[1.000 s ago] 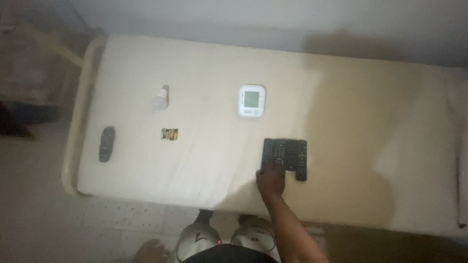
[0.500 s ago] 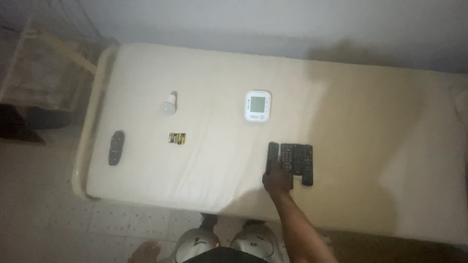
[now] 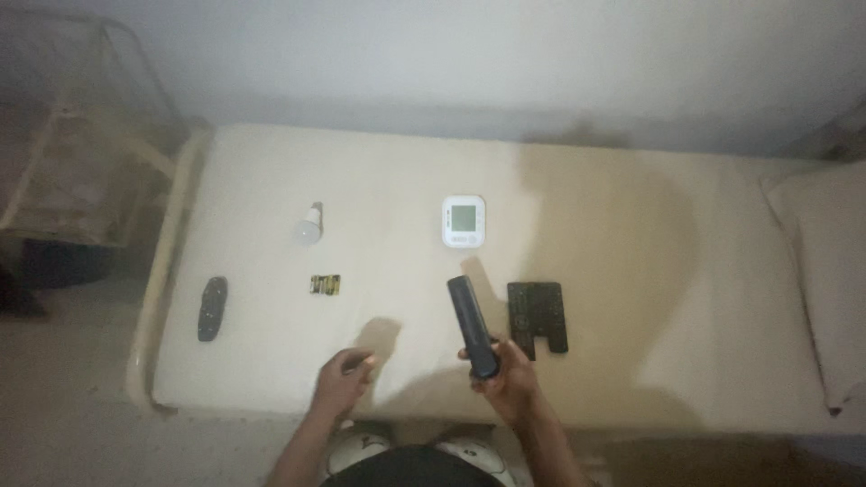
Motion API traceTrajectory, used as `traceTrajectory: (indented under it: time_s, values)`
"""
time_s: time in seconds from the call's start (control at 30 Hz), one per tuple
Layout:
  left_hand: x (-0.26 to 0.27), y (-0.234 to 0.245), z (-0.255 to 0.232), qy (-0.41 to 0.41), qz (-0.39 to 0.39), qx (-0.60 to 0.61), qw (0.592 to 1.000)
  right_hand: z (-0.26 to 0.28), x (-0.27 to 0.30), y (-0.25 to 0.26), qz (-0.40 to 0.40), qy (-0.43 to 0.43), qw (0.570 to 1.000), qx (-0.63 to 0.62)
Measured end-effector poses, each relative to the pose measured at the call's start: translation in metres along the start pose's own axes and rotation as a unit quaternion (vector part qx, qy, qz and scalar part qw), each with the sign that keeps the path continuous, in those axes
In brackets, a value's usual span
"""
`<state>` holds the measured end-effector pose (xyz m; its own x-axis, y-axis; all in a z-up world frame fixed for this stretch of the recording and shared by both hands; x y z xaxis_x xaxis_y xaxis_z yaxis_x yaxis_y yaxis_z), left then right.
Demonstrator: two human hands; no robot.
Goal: The person removes batteries from several remote controls and places them on a bed, then inserts batteries into the same remotes and closes the battery compartments. The person handles multiple remote controls and batteries one at a time.
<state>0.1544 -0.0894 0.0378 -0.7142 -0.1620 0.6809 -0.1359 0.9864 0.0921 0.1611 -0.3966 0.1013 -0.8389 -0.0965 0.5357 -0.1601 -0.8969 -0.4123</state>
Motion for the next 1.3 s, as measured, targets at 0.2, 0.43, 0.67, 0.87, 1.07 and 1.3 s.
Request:
traceTrajectory:
  time_s: [0.2,0.43,0.67,0.87,1.07,1.3]
  values:
    - [0.055,-0.072,-0.094,-0.074,0.224,0.243,0.941,-0.009,0.034,-0.062,0.078,-0.070,0.984,-0.141]
    - [0.083,-0.090,-0.124,-0.055,0.221,0.338,0.913,-0.010,0.052,-0.102,0.097,-0.111,0.987,0.059]
    - [0.081,-0.087,-0.129,-0.045,0.183,0.379,0.906,0.016,0.061,-0.121,0.097,-0.069,0.982,0.149]
    - [0.063,-0.067,-0.143,-0.061,0.153,0.493,0.854,0.036,0.070,-0.133,0.093,-0.090,0.964,0.232]
    - [0.060,-0.045,-0.151,-0.083,0.131,0.491,0.857,-0.004,0.028,-0.077,0.170,-0.070,0.954,0.238]
    - [0.058,-0.045,-0.145,-0.039,0.144,0.498,0.854,0.015,0.024,-0.056,0.119,-0.019,0.981,0.154]
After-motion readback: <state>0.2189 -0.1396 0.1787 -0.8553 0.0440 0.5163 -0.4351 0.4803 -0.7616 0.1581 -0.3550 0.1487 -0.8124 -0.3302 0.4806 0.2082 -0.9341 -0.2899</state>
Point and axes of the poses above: each hand's wrist, its own x-axis away from the middle knuckle, its own y-axis out of the back of the hand, z = x × y, the point moved 3 cm from there along -x, towards the middle knuckle, and after that the axes turned 8 degrees about x, right-handed, at the moved point
